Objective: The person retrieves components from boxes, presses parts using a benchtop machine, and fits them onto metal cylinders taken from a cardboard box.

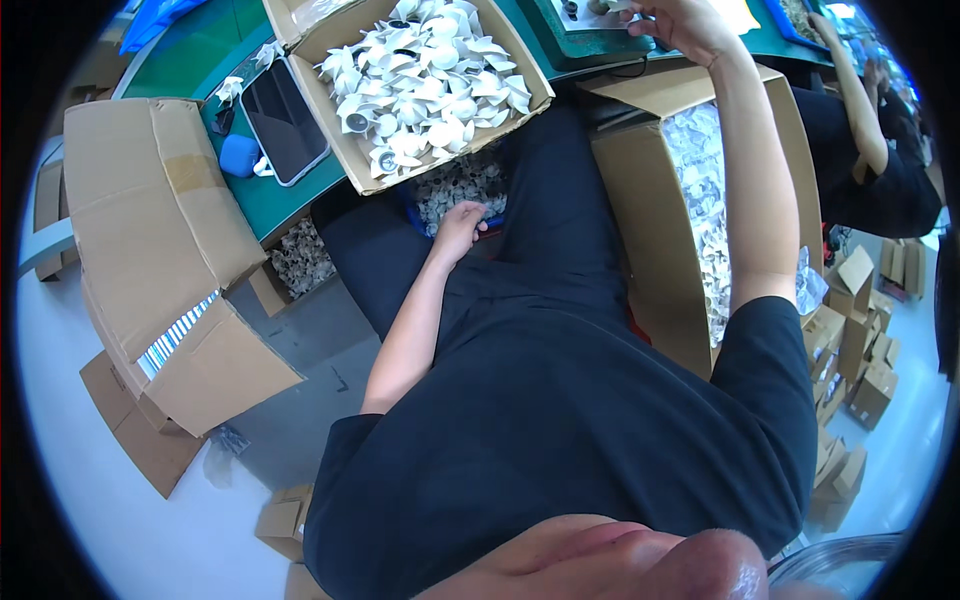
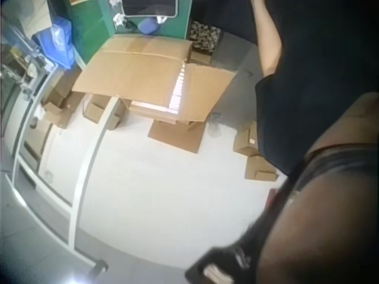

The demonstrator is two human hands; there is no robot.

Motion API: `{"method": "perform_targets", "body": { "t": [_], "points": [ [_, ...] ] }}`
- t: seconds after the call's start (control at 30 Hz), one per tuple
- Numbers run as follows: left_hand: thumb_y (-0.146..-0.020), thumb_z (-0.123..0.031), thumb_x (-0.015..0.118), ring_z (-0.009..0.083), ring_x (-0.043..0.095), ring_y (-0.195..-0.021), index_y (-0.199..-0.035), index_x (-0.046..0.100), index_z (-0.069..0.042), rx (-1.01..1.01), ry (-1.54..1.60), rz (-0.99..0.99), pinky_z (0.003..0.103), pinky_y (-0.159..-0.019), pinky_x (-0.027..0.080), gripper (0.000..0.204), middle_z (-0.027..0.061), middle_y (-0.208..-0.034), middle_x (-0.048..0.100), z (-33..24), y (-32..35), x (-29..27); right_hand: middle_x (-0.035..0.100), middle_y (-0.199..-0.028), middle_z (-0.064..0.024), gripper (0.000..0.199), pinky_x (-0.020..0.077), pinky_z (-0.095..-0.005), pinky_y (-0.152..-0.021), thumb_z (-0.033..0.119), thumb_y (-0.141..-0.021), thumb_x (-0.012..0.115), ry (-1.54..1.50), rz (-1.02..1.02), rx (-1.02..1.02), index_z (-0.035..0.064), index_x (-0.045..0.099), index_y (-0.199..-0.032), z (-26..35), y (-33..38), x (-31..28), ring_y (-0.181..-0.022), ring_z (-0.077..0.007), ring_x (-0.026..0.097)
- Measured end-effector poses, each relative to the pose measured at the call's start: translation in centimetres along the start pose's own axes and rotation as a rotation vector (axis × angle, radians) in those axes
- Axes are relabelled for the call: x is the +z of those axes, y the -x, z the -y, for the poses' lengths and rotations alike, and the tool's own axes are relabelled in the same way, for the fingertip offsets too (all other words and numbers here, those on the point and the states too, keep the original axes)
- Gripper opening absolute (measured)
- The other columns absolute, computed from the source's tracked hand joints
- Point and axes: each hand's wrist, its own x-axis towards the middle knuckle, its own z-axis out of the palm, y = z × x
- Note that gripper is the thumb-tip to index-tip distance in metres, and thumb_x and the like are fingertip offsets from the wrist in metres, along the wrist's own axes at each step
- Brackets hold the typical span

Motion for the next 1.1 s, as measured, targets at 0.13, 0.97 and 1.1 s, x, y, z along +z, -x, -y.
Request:
{"method": "perform_targets", "body": {
  "t": [0.13, 0.97, 1.1],
  "points": [
    [-0.102, -0.027, 0.059, 0.0049, 0.051, -0.061, -0.117, 0.066, -0.007, 0.019, -0.010, 0.021, 0.021, -0.051, 0.039, 0.026, -0.0012, -0.083, 0.065, 0.4, 0.1, -0.1, 0.074, -0.092, -0.0118, 0.017, 0.0583, -0.0323, -0.068, 0.012, -0.100, 0.066, 0.030, 0.009, 0.116, -0.0038, 0.071, -0.103, 0.7, -0.8, -0.4, -0.079, -0.0218, 0.073],
    [-0.102, -0.021, 0.059, 0.0057, 0.052, -0.066, -0.111, 0.071, -0.003, 0.053, 0.080, 0.094, 0.022, -0.056, 0.045, 0.023, -0.0022, -0.084, 0.063, 0.2, 1.6, -0.2, 0.073, -0.108, -0.0106, 0.037, 0.0533, -0.0288, -0.085, 0.020, -0.090, 0.078, 0.701, -0.600, -0.926, 0.0037, 0.070, -0.123, -5.8, 3.4, 6.5, -0.097, -0.0195, 0.069],
    [-0.104, -0.019, 0.057, 0.0056, 0.053, -0.069, -0.118, 0.069, -0.002, 0.066, 0.133, 0.128, 0.022, -0.059, 0.046, 0.025, -0.0021, -0.087, 0.063, -0.7, 2.0, -0.1, 0.072, -0.106, -0.0131, 0.040, 0.0530, -0.0285, -0.084, 0.015, -0.088, 0.080, 0.765, -0.345, -1.408, 0.0027, 0.069, -0.124, -6.1, 4.8, 11.1, -0.095, -0.0204, 0.069]
  ]
}}
